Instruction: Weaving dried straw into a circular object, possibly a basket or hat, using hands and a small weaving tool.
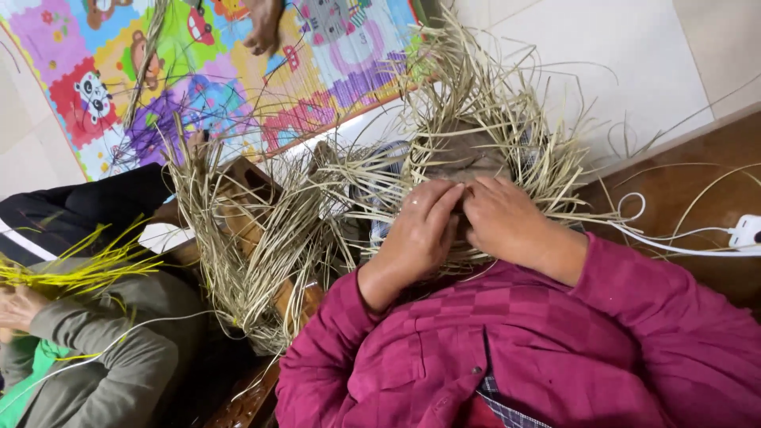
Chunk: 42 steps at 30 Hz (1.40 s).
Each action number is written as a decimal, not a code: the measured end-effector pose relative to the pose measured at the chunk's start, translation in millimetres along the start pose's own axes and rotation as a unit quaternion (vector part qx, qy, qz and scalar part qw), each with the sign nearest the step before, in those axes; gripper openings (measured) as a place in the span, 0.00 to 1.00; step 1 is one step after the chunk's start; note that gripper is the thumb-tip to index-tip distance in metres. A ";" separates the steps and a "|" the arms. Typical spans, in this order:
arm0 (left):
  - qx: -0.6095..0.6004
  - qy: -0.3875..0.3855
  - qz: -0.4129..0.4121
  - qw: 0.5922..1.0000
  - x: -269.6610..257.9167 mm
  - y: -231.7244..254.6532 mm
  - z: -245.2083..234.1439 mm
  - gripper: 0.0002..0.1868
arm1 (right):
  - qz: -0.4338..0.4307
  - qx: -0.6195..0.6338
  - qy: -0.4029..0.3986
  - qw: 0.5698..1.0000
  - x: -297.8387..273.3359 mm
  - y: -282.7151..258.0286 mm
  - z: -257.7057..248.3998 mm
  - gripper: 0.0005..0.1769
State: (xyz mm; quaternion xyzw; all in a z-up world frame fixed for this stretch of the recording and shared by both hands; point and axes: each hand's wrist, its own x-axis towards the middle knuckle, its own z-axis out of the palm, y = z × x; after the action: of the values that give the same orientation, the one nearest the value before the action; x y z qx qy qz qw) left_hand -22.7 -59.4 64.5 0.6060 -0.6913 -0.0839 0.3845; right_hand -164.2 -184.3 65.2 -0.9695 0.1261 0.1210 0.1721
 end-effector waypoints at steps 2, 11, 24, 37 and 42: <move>0.010 -0.009 -0.003 1.000 -0.8 -2.8 3.8 0.26 | 0.011 0.012 -0.029 0.999 0.6 7.7 6.2 0.22; 0.023 -0.103 -0.058 0.993 -2.6 3.1 -0.2 0.18 | 0.064 0.183 -0.099 0.976 -48.6 62.3 -34.0 0.14; -0.005 -0.103 -0.062 0.993 2.3 4.1 0.7 0.13 | 0.228 0.151 -0.075 0.959 -151.2 151.4 -13.1 0.13; 0.027 -0.289 -0.077 0.954 81.5 78.2 -10.0 0.46 | 0.118 0.061 0.118 0.984 -148.3 89.7 -36.7 0.05; -0.030 -0.355 -0.095 0.930 104.5 104.0 -6.5 0.46 | 0.123 -0.084 0.220 0.964 -150.2 76.8 -53.7 0.04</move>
State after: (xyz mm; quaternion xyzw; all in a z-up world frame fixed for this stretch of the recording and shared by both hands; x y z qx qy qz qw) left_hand -95.8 -125.3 174.5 0.5875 -0.7192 -0.3500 0.1224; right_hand -317.0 -243.2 132.6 -0.9602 0.2682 -0.0653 0.0414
